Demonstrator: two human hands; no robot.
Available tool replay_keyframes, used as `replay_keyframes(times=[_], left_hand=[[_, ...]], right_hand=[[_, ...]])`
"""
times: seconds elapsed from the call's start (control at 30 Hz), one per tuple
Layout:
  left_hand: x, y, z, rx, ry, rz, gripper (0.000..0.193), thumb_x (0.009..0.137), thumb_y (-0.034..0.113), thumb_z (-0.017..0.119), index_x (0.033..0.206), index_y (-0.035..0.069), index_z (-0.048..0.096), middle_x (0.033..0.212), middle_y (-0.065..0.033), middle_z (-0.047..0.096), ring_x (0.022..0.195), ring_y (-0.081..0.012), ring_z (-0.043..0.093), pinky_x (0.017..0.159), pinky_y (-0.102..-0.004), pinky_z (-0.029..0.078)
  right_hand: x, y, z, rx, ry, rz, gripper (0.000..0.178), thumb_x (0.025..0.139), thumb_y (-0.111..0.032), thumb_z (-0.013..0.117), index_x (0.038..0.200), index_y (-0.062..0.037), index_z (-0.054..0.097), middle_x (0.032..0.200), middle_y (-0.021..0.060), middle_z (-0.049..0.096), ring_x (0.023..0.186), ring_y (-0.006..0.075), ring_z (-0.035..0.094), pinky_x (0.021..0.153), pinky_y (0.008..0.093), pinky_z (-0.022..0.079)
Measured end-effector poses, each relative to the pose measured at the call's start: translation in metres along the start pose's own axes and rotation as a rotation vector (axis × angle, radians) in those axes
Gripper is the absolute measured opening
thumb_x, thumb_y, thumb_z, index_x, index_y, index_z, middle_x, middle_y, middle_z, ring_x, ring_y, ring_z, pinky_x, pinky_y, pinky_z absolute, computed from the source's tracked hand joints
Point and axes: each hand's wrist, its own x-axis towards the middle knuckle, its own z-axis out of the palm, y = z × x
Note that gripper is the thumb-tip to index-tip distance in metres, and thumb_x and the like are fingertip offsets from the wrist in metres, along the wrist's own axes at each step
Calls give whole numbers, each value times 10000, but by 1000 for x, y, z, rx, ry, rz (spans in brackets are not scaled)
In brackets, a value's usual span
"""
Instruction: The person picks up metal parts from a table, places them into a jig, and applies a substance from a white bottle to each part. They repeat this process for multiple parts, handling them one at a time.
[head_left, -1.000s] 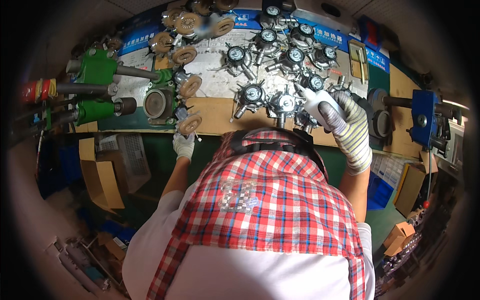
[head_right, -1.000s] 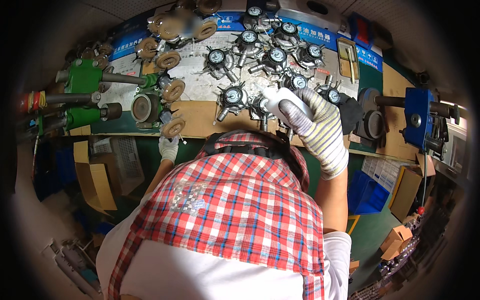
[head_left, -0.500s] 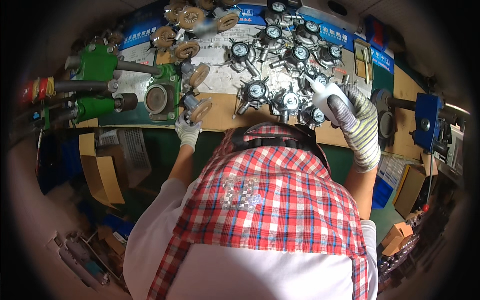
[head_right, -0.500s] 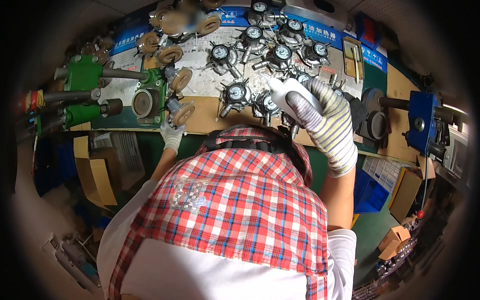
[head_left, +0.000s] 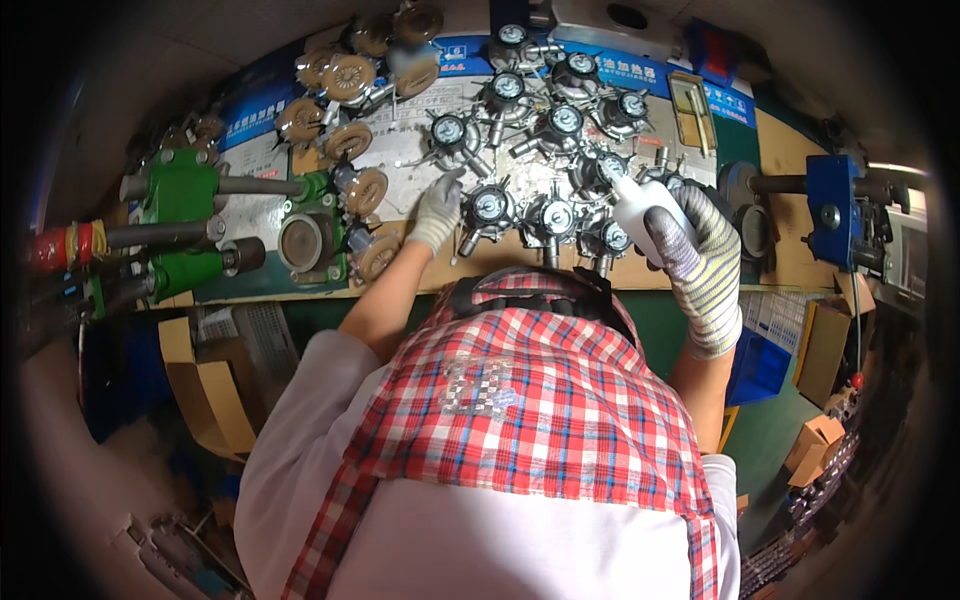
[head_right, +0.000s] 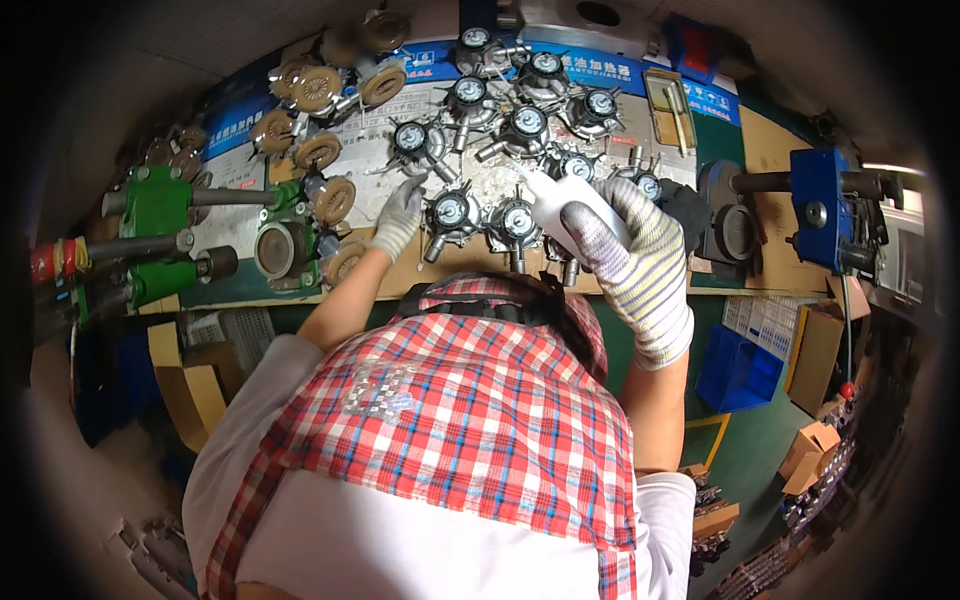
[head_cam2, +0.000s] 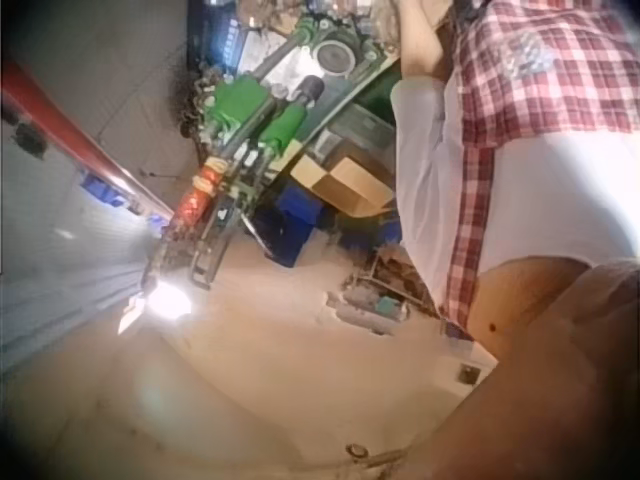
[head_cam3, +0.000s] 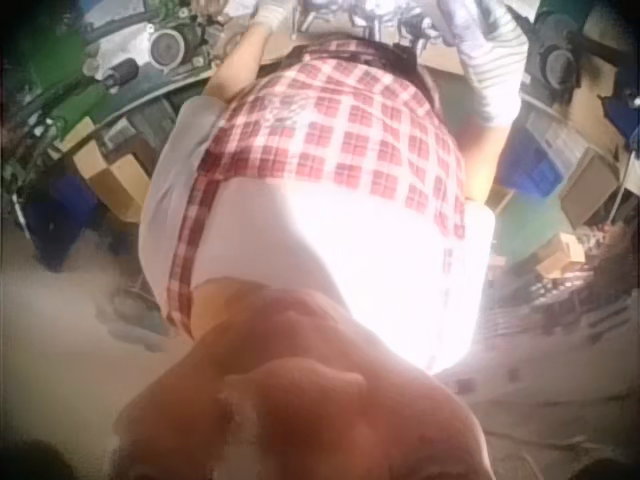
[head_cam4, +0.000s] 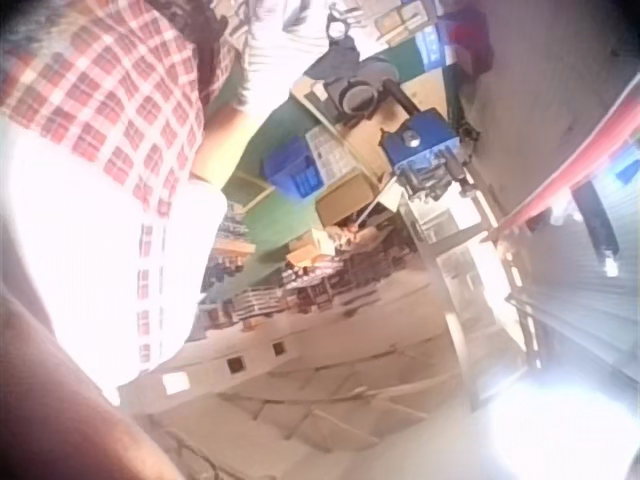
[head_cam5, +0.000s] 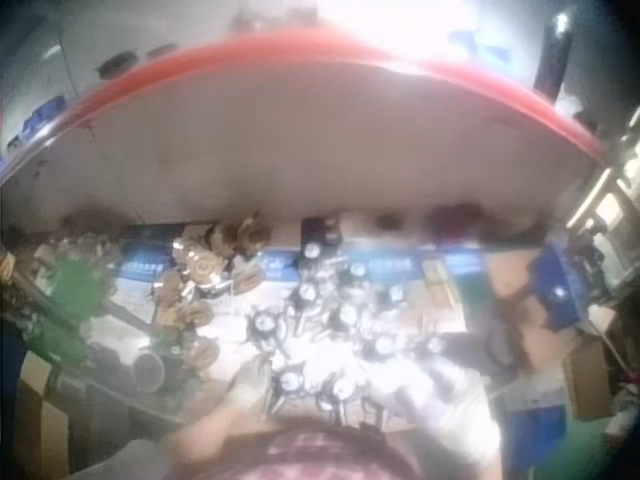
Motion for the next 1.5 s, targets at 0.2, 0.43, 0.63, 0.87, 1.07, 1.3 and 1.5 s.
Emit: replay_keyframes(times=[0.2, 0.43, 0.63, 0.87, 1.07, 1.3, 1.5], left_hand=[[78, -91, -11, 211, -225, -122, 669, 1000, 617, 261, 1402, 150, 522, 1316, -159, 608, 1181, -303, 595, 1010, -445, 459], [75, 3, -30, 684, -169, -517, 714, 960, 615, 348, 1384, 69, 523, 1301, -150, 625, 1193, -321, 590, 1034, -415, 441], [71, -40, -11, 990, -92, -217, 609, 863, 593, 576, 1161, 74, 688, 1152, -189, 667, 1040, -351, 653, 904, -463, 518], [84, -12, -21, 430, -20, -158, 455, 881, 320, 651, 1200, 3, 586, 1098, -249, 672, 1033, -374, 647, 900, -439, 509], [19, 92, -117, -94, -263, 67, 656, 851, 411, 749, 1277, -46, 550, 1232, -193, 634, 1116, -264, 611, 967, -360, 472], [-78, 238, -185, 380, -403, 601, 518, 862, 503, 673, 1014, 8, 681, 819, -193, 681, 745, -332, 674, 682, -383, 522], [-111, 316, -168, 651, -854, 358, 584, 770, 565, 748, 1065, 63, 717, 840, -147, 673, 715, -292, 635, 638, -406, 514]], right_hand=[[-28, 10, -13, 2, 152, 79, 281, 883, -287, 721, 953, -20, 669, 711, -4, 620, 624, 52, 548, 578, 226, 450], [-58, 19, -16, 2, 333, 179, 308, 884, -309, 737, 971, -20, 682, 758, 3, 647, 669, 58, 567, 599, 233, 462], [-67, 11, -14, 11, 299, 147, 311, 883, -310, 742, 975, -20, 680, 752, 1, 640, 657, 58, 557, 593, 235, 459], [-56, 6, -17, 66, 186, 48, 284, 898, -278, 722, 1005, -19, 676, 761, 19, 663, 669, 61, 584, 603, 224, 472], [-39, 3, -18, 51, 37, 14, 349, 876, -324, 738, 992, 1, 686, 697, 15, 637, 617, 60, 577, 576, 233, 466], [-27, -13, -18, -30, -108, -121, 339, 854, -316, 743, 977, -5, 687, 710, 82, 675, 683, 113, 669, 636, 274, 513], [-19, 9, -14, -249, -321, -492, 379, 855, -327, 750, 1015, 9, 683, 801, 163, 675, 725, 313, 675, 676, 357, 536]])
